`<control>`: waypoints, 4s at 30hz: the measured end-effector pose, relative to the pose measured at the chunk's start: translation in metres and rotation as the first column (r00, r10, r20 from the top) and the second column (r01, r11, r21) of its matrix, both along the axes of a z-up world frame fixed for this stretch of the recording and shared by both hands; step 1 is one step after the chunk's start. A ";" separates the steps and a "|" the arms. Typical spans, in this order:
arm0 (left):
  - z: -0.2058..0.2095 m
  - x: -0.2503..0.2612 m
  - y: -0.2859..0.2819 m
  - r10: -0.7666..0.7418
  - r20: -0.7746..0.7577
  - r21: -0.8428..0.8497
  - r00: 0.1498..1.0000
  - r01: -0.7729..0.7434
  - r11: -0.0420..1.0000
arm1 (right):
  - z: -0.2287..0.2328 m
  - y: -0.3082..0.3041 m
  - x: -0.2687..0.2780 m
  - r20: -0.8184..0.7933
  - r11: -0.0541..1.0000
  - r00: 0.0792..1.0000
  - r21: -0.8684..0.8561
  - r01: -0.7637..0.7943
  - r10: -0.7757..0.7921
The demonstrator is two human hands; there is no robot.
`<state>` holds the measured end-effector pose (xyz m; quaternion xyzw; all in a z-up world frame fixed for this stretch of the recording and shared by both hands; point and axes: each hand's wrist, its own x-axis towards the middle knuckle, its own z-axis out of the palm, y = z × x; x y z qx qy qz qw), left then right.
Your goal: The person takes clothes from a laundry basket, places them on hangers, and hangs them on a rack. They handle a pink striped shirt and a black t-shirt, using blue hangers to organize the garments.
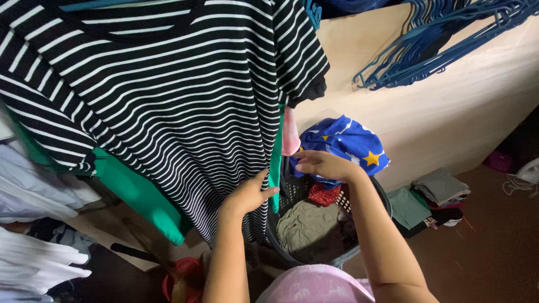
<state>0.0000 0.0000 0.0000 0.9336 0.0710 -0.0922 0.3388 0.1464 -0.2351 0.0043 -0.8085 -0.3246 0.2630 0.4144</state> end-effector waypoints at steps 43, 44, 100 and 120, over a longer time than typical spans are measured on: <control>-0.027 0.035 -0.077 -0.213 -0.005 0.058 0.977 0.213 0.975 | -0.011 -0.128 0.000 -0.128 0.942 0.935 0.013 0.335 -0.330; -0.029 0.037 -0.077 -0.228 0.008 0.064 0.974 0.227 0.972 | -0.011 -0.129 0.000 -0.117 0.940 0.935 0.016 0.340 -0.336; -0.281 0.017 -0.063 -0.132 0.301 0.295 0.944 0.039 0.955 | -0.189 -0.069 0.009 -0.386 0.894 0.807 -0.181 0.409 -0.447; -0.318 0.022 -0.060 -0.064 0.291 0.341 0.955 -0.041 0.939 | -0.211 -0.025 0.042 -0.087 0.729 0.979 -0.680 0.075 -0.182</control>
